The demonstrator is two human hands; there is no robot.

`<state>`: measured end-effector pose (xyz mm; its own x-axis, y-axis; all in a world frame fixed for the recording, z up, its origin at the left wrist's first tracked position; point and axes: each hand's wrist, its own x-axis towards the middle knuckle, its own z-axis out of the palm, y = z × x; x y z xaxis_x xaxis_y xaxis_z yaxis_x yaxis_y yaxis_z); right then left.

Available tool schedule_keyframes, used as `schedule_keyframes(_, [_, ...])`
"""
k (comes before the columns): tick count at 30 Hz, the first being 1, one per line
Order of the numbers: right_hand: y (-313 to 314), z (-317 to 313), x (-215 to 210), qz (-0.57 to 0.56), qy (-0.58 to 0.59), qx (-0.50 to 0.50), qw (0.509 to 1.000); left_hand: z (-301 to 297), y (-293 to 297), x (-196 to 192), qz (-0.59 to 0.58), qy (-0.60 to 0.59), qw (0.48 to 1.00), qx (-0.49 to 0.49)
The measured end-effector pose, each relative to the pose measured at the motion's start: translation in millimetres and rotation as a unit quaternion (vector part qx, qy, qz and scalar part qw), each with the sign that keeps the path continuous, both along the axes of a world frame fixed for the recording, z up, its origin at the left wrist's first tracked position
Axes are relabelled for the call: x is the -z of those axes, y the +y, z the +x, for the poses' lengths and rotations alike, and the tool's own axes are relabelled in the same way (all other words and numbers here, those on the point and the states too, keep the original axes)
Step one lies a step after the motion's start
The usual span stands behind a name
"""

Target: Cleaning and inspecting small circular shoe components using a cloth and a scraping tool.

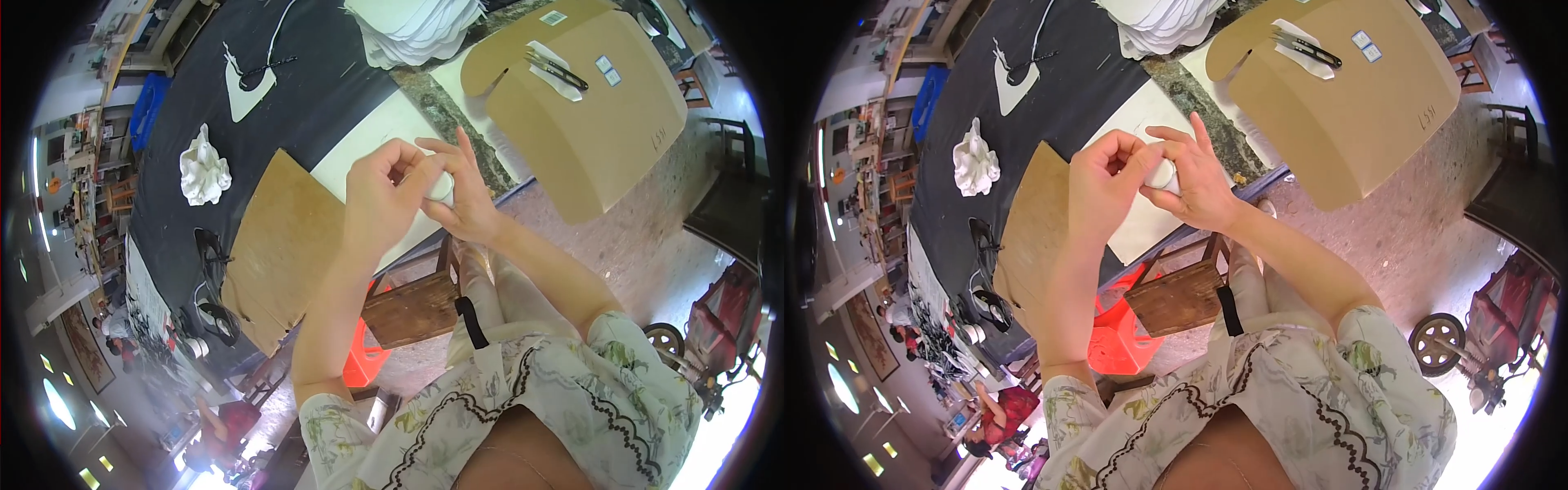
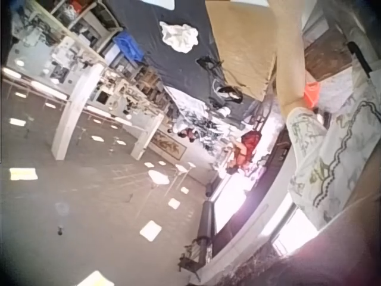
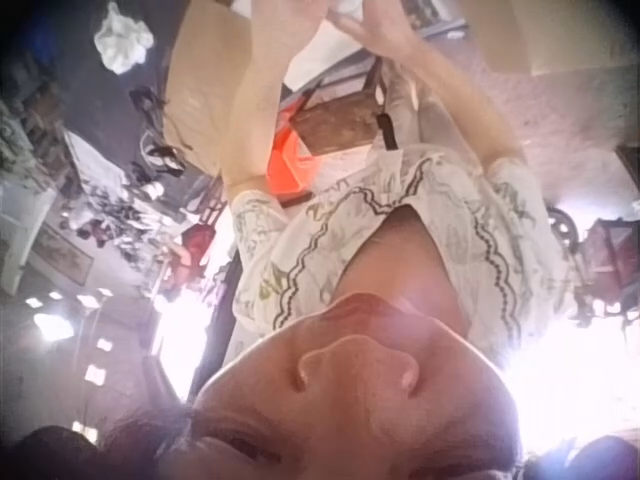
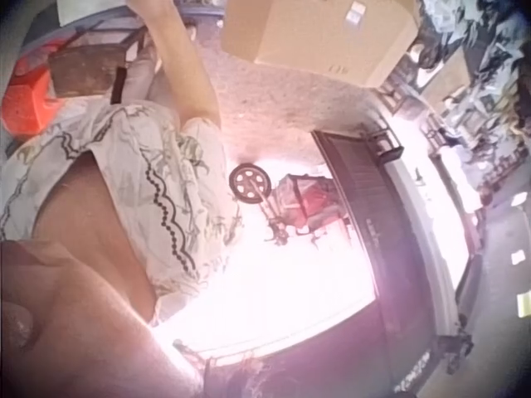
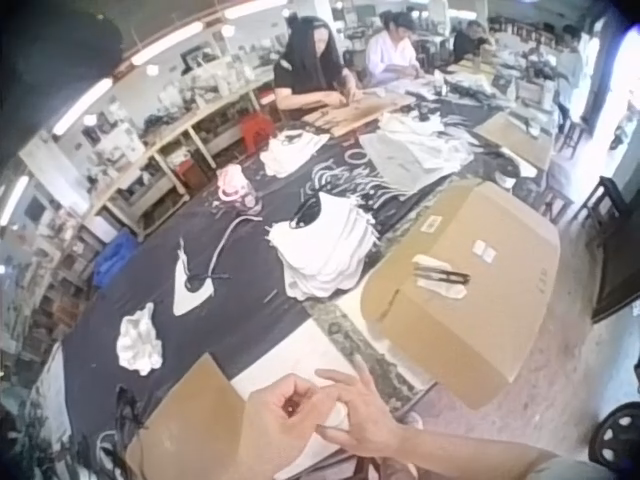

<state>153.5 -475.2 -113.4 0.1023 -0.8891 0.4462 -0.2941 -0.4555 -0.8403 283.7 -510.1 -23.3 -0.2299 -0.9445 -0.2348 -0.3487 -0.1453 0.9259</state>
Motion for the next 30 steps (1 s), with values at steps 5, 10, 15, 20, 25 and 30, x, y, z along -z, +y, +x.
schedule_keyframes(5, [3,-1,2,-0.039,0.056,-0.028,0.997,-11,24,-6,-0.158,-0.165,0.974,0.001])
schedule_keyframes(10, [7,4,-10,-0.004,0.049,-0.041,0.998,-9,35,-4,-0.342,-0.323,0.882,0.022])
schedule_keyframes(15, [8,6,-14,0.014,0.057,-0.039,0.998,-2,40,4,-0.383,-0.332,0.861,0.021])
schedule_keyframes(20, [13,-19,-14,0.169,-0.177,-0.139,0.960,10,45,12,-0.396,-0.300,0.868,0.000])
schedule_keyframes(25, [13,-41,-26,0.329,-0.508,-0.230,0.762,12,46,13,-0.398,-0.255,0.881,-0.006])
schedule_keyframes(30, [13,-42,-25,0.328,-0.545,-0.201,0.745,11,56,17,-0.372,-0.250,0.893,-0.027])
